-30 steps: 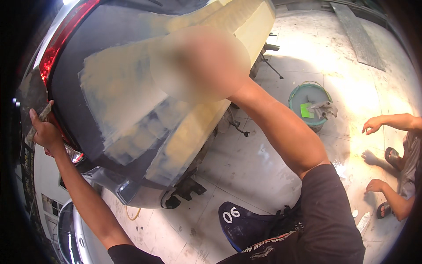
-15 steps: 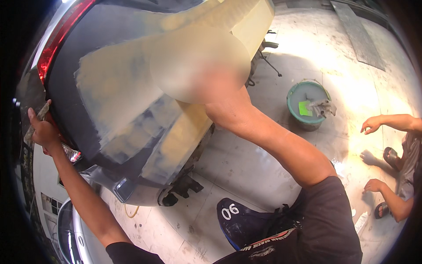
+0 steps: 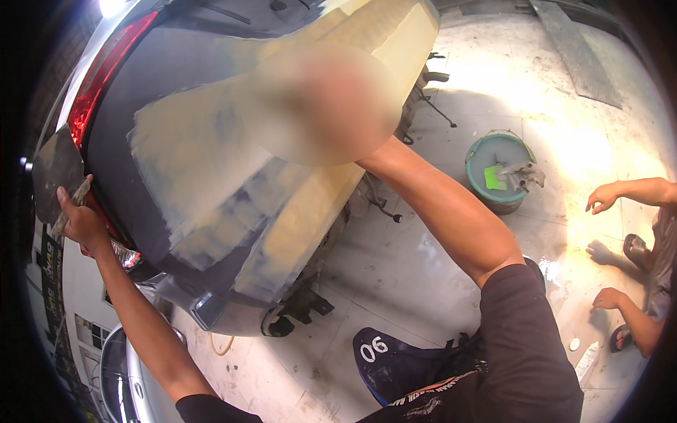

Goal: The person sands down filler on a car bumper using a sanding block, cleans the surface with a cloth, and then applies fresh body putty using a metal spreader.

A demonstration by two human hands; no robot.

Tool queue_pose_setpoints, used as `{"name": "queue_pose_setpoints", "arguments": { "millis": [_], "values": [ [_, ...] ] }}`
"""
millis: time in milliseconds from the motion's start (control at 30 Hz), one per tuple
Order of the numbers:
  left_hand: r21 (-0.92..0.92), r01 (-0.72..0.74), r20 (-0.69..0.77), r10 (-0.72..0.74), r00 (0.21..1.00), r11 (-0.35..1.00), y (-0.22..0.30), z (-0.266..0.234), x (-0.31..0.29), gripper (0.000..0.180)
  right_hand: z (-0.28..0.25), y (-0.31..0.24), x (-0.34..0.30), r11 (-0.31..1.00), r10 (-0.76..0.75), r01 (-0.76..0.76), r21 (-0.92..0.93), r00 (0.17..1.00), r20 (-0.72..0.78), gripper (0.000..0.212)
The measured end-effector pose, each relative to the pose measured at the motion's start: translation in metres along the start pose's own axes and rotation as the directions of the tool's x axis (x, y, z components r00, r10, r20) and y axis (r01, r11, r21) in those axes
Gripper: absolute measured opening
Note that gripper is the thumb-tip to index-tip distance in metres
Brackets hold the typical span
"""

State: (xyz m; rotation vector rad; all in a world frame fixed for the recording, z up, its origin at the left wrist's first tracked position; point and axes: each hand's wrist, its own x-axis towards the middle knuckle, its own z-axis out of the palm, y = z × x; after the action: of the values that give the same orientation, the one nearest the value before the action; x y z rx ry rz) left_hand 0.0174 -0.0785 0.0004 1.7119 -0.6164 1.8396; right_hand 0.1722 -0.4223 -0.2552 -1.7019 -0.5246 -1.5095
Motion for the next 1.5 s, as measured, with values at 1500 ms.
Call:
{"name": "queue_pose_setpoints", "arguments": {
  "millis": [1500],
  "values": [
    [0.035, 0.005, 0.04, -0.006, 0.999, 0.999, -0.009, -0.006, 0.005, 0.027, 0.0, -0.028, -0.001, 1.0, 0.012, -0.011, 0.022, 0.999, -0.036, 0.048]
  ]
}}
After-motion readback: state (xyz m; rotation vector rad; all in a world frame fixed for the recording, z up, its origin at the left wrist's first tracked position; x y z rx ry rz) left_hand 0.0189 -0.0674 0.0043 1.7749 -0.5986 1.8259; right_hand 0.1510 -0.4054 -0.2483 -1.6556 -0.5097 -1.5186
